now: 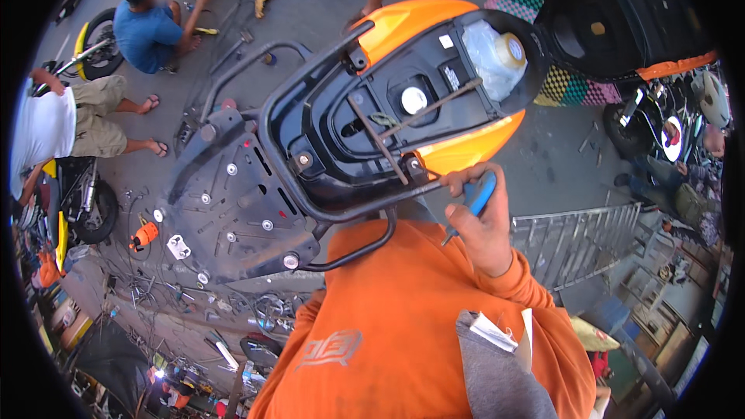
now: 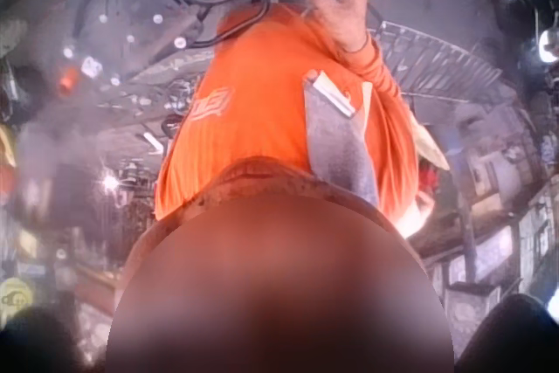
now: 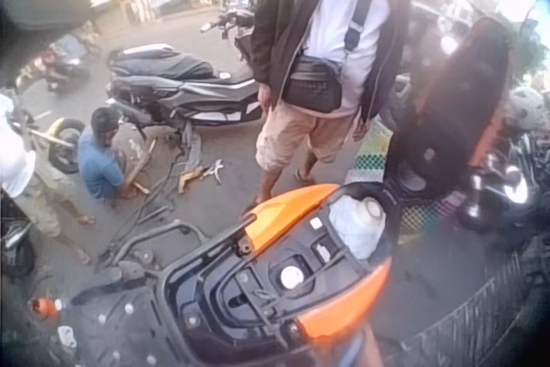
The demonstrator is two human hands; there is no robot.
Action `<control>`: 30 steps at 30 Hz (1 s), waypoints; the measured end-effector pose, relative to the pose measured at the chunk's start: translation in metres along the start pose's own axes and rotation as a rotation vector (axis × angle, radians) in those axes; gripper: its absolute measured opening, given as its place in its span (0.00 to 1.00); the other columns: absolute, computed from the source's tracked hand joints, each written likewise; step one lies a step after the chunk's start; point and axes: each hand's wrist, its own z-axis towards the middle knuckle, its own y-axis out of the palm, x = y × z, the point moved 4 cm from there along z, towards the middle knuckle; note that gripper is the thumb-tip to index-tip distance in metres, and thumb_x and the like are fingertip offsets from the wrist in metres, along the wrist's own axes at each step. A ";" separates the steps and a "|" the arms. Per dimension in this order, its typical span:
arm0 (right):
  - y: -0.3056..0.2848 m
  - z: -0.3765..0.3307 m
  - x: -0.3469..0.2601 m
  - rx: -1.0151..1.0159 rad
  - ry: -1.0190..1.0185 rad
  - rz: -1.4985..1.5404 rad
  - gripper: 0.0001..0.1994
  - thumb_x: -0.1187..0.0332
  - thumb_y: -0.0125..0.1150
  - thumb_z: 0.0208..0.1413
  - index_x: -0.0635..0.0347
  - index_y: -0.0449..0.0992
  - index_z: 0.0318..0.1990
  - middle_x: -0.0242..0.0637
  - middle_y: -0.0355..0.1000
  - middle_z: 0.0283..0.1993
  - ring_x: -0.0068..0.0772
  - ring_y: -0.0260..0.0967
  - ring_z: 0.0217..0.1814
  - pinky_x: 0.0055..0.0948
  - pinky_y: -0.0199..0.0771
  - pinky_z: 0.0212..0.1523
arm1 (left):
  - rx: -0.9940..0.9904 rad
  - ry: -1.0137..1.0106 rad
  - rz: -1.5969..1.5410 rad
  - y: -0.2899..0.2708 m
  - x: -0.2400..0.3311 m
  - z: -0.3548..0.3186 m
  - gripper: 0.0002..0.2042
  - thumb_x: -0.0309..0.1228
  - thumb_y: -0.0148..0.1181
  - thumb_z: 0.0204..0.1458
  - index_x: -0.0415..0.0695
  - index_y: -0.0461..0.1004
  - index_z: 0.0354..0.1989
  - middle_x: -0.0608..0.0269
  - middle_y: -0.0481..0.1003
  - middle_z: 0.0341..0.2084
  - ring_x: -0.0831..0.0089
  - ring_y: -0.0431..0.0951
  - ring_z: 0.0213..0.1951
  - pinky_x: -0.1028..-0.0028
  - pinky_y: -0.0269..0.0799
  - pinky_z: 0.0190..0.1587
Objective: The person uses a T-handle wrench and a screwdriver to loosen and tighten fasteners on the under-seat area of an orange scooter. They remove a black plastic floorboard, adjust internal components, and reposition the floorboard while working in a busy outdoor repair area.
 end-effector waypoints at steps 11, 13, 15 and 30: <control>-0.026 0.029 -0.025 -0.577 0.120 -0.381 0.24 0.83 0.57 0.39 0.63 0.61 0.48 0.38 0.67 0.44 0.33 0.65 0.48 0.32 0.65 0.57 | -0.151 -0.065 0.045 -0.029 0.059 0.058 0.17 0.45 0.65 0.53 0.42 0.73 0.28 0.69 0.64 0.14 0.73 0.63 0.13 0.67 0.58 0.16; -0.027 0.034 -0.032 -0.726 0.066 -0.510 0.24 0.82 0.57 0.40 0.63 0.62 0.49 0.40 0.69 0.46 0.35 0.66 0.47 0.34 0.66 0.57 | -0.143 -0.045 0.007 -0.026 0.066 0.061 0.16 0.45 0.64 0.54 0.43 0.73 0.29 0.70 0.63 0.14 0.73 0.63 0.12 0.68 0.57 0.15; -0.024 0.039 -0.040 -0.860 -0.004 -0.607 0.24 0.81 0.58 0.41 0.64 0.62 0.50 0.43 0.70 0.48 0.37 0.67 0.46 0.36 0.67 0.55 | -0.124 -0.017 -0.058 -0.024 0.073 0.063 0.16 0.44 0.63 0.54 0.44 0.73 0.29 0.71 0.62 0.14 0.73 0.62 0.12 0.68 0.56 0.14; -0.016 0.034 -0.053 -0.913 -1.066 -1.517 0.18 0.74 0.64 0.46 0.53 0.72 0.47 0.33 0.75 0.36 0.39 0.75 0.43 0.51 0.59 0.55 | 0.051 0.116 -0.300 0.050 0.033 -0.024 0.16 0.45 0.66 0.54 0.46 0.73 0.30 0.74 0.58 0.12 0.78 0.57 0.10 0.73 0.50 0.12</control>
